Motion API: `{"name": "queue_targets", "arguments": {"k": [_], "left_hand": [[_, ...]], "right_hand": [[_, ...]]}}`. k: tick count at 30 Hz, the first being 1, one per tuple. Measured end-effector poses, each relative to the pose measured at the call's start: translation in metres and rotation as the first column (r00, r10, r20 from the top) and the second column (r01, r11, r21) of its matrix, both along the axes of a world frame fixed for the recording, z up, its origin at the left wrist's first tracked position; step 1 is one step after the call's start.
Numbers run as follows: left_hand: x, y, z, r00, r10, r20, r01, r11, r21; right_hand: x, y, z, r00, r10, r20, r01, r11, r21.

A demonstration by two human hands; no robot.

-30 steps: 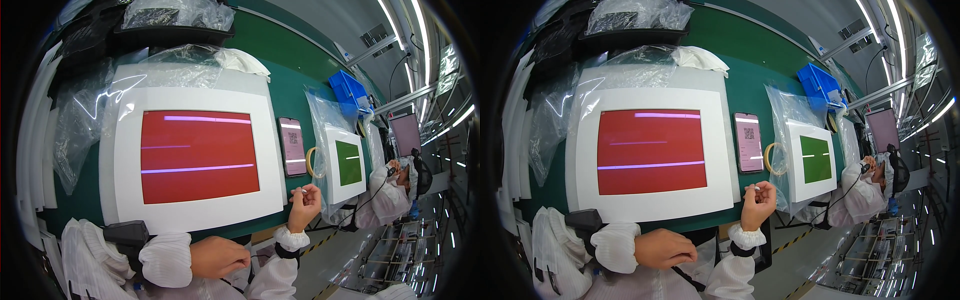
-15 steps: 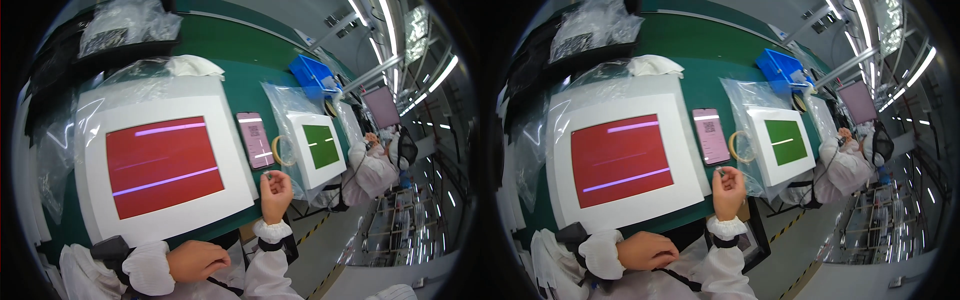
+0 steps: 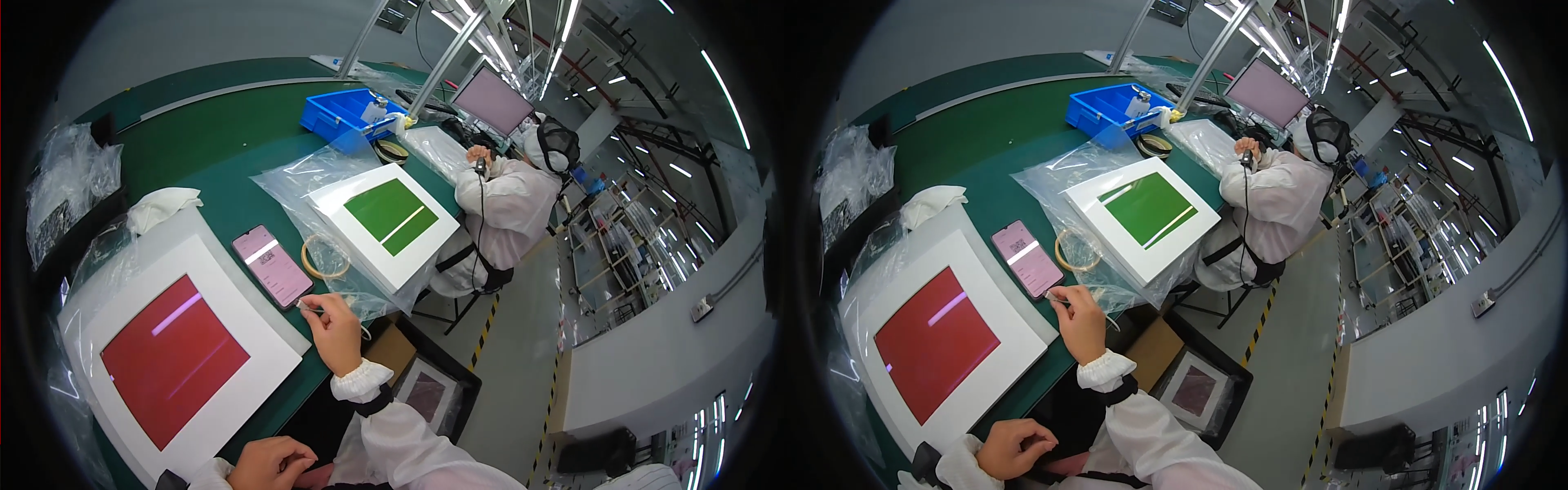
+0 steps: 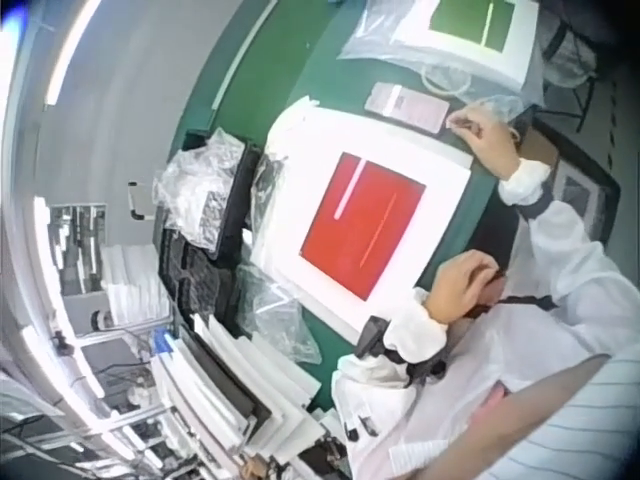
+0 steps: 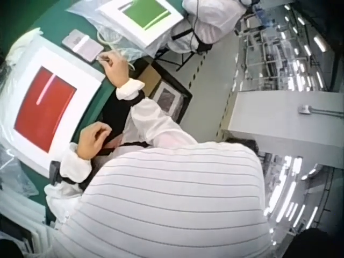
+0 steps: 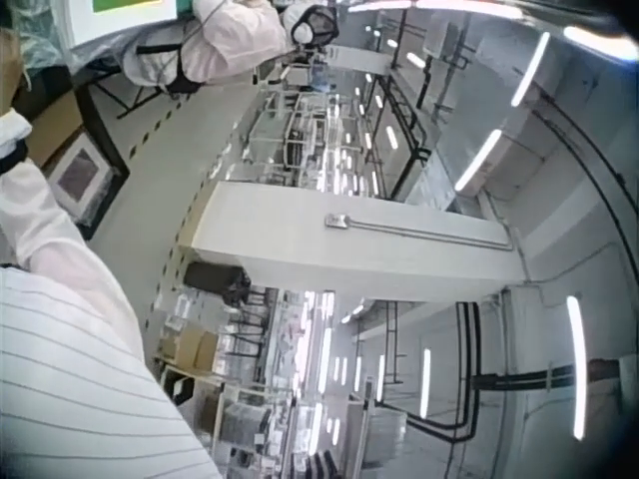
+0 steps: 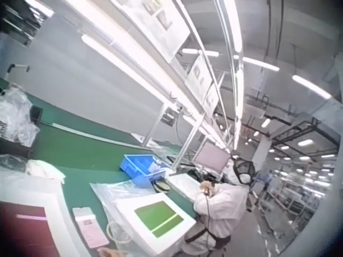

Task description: Testing or scanning electronic display components using a handheld device or phone sensor.

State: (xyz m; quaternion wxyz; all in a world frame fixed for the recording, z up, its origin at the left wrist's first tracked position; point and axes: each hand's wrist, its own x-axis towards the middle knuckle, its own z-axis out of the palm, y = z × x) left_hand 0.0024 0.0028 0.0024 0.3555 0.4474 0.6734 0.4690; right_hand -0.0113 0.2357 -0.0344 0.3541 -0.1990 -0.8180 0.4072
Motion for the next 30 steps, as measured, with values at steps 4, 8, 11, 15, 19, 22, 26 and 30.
{"name": "queue_targets", "arguments": {"k": [4,8,11,15,19,22,26,30], "left_hand": [[0.001,0.000,-0.001,1.000,0.002,0.004,-0.002,1.000,0.009],[0.001,-0.001,-0.001,0.999,0.032,0.007,-0.032,0.999,0.011],[-0.001,0.000,0.003,1.000,0.011,-0.005,-0.011,1.000,0.013],[0.000,-0.001,0.002,1.000,0.018,-0.001,-0.018,1.000,0.020],[0.000,-0.001,0.002,1.000,0.019,0.014,-0.019,1.000,0.014],[0.001,-0.003,0.002,0.999,0.019,0.027,-0.018,1.000,-0.013],[0.001,-0.003,0.001,1.000,0.026,0.015,-0.026,1.000,0.014],[0.000,-0.001,0.001,1.000,0.010,-0.001,-0.010,1.000,0.022]], "right_hand": [[0.000,0.003,-0.004,1.000,0.009,-0.023,-0.008,0.999,0.032],[-0.001,0.001,-0.002,0.998,0.047,0.029,-0.047,0.999,-0.004],[0.000,-0.002,0.005,0.997,0.028,0.070,-0.029,0.999,0.022],[0.002,0.000,0.006,0.993,0.043,0.107,-0.049,0.997,0.055],[0.001,0.001,-0.002,0.999,0.028,0.031,-0.030,0.997,0.067],[0.003,-0.001,0.001,0.999,0.026,0.029,-0.029,0.995,0.099],[0.001,0.001,-0.003,1.000,0.027,-0.002,-0.026,0.992,0.122],[0.002,-0.001,0.002,1.000,0.016,-0.002,-0.016,0.999,0.052]]}}
